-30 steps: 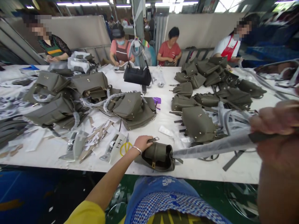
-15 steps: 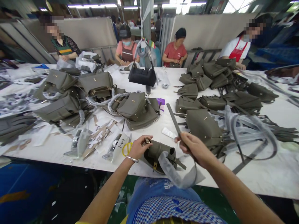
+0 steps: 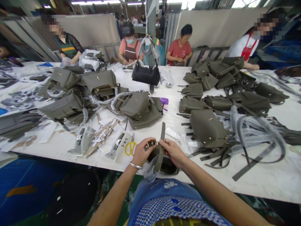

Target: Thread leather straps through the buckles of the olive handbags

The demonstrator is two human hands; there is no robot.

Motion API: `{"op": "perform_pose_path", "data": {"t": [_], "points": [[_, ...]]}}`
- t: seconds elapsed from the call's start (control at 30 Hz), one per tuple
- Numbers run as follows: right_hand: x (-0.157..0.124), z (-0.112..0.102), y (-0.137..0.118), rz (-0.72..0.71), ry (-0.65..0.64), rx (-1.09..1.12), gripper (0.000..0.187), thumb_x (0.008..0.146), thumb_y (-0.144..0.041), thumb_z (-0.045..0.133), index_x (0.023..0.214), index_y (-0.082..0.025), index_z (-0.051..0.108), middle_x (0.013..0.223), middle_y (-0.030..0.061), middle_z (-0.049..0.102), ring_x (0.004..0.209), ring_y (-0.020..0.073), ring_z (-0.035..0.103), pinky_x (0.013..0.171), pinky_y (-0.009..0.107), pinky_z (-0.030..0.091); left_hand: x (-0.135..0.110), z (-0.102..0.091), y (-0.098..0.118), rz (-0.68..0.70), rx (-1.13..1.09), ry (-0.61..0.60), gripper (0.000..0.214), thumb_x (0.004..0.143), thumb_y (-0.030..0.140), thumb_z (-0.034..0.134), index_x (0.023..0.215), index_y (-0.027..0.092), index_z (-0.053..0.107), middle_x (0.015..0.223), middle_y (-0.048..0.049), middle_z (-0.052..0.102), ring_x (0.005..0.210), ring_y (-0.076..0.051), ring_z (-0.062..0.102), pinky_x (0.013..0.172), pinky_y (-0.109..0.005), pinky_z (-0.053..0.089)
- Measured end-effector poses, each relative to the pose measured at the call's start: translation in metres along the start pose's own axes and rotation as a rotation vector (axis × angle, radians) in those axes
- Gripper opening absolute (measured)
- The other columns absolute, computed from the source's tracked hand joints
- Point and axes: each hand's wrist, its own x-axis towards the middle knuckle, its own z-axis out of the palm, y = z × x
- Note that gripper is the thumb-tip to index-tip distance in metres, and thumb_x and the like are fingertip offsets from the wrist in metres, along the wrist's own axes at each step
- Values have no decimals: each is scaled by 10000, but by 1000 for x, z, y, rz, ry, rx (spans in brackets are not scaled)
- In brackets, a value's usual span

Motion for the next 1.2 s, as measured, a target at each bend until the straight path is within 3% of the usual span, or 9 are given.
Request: {"op": "perform_pose_path", "data": {"t": [0.17, 0.27, 0.33, 0.4, 0.47, 0.57, 0.83, 1.03, 1.2], "points": [[-3, 3, -6, -62, -65, -73, 315, 806, -469, 614, 927, -179, 592, 703, -17, 556, 573, 84, 443, 530, 214, 336, -3, -6, 5, 29, 199, -13, 322, 790, 261, 630, 1112, 244, 630, 1130, -27, 681, 1061, -198, 612, 972, -345, 470], [-5, -2, -10, -128, -71, -152, 290, 823, -470, 589, 894, -189, 581, 761, 2, 581, 681, 117, 510, 641, 246, 414, -1, -8, -1, 7, 119, -60, 316, 762, 291, 663, 1074, 240, 656, 1120, -22, 689, 1058, -201, 615, 981, -341, 467], [-8, -12, -11, -121, -86, -176, 302, 838, -494, 553, 831, -192, 560, 685, -23, 523, 631, 105, 482, 635, 245, 423, 1, -10, -9, -45, -6, -63, 322, 738, 295, 681, 1049, 214, 669, 1084, -34, 704, 1024, -205, 631, 960, -343, 487], [-11, -24, -9, -40, -129, -189, 334, 849, -529, 514, 826, -196, 536, 609, -59, 422, 507, 76, 380, 520, 221, 383, 4, -11, -17, -96, -137, -55, 362, 739, 284, 665, 1085, 177, 654, 1051, -51, 715, 978, -205, 649, 916, -346, 520], [-14, -36, -3, 70, -166, -236, 369, 845, -566, 492, 824, -197, 508, 566, -84, 338, 431, 55, 256, 406, 195, 256, 6, -11, -25, -130, -214, -34, 405, 759, 276, 624, 1143, 149, 627, 1035, -59, 720, 964, -203, 654, 903, -357, 531], [-18, -50, 7, 154, -183, -383, 425, 825, -613, 480, 769, -192, 484, 522, -91, 304, 407, 49, 206, 382, 197, 129, 10, -9, -35, -152, -239, 23, 415, 780, 286, 583, 1171, 152, 621, 1095, -49, 704, 1033, -204, 631, 974, -376, 493], [-16, -51, 17, 141, -165, -532, 464, 811, -635, 464, 761, -181, 543, 498, -74, 339, 404, 63, 264, 397, 219, 165, 8, 1, -41, -172, -384, -16, 373, 758, 289, 623, 1105, 163, 672, 1145, -60, 686, 1083, -216, 612, 1030, -370, 441], [-15, -58, 20, 153, -161, -520, 455, 809, -629, 473, 734, -186, 539, 488, -72, 354, 402, 68, 270, 396, 215, 169, 7, 6, -50, -209, -506, 85, 397, 770, 308, 591, 1134, 159, 649, 1044, -63, 714, 1006, -201, 635, 978, -379, 478], [-13, -55, 26, 92, -163, -482, 442, 824, -616, 466, 755, -187, 544, 506, -72, 367, 403, 66, 276, 391, 212, 181, 7, 8, -50, -216, -467, 121, 387, 813, 338, 521, 1122, 139, 643, 1090, -77, 691, 997, -196, 626, 947, -374, 492]]}}
